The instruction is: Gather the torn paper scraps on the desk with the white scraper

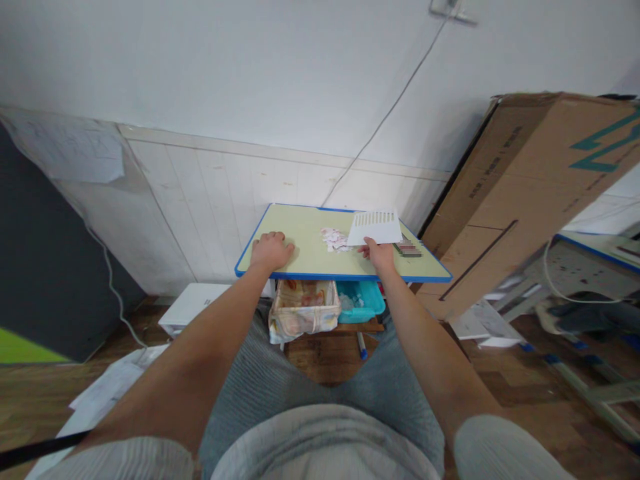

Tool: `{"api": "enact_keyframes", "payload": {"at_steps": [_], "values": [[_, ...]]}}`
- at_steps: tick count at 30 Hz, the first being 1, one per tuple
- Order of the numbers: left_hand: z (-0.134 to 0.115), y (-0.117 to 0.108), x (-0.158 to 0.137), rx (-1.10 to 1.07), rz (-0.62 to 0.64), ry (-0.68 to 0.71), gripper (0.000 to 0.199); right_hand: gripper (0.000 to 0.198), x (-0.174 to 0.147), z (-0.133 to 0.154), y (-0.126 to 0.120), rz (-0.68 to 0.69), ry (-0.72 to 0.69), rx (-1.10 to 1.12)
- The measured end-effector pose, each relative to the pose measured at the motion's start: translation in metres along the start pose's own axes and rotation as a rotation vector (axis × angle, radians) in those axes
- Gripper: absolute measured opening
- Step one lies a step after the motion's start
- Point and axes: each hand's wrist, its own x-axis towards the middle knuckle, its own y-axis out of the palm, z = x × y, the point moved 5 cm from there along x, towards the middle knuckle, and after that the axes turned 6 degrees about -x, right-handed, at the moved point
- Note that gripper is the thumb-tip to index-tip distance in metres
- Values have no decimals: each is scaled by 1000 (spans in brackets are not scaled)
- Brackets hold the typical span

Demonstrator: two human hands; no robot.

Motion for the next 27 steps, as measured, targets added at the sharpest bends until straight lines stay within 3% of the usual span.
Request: {"api": "enact_keyframes", "payload": {"at_steps": [8, 14, 27], "values": [[-2, -3, -3, -13, -4, -14, 59, 24, -11, 14, 18, 144, -32, 69], [-2, -2, -3, -9, 6, -14, 59, 17, -12, 16, 36, 169, 5, 70], [-4, -6, -5, -17, 1, -20, 60, 4, -19, 21, 36, 182, 29, 31]]}}
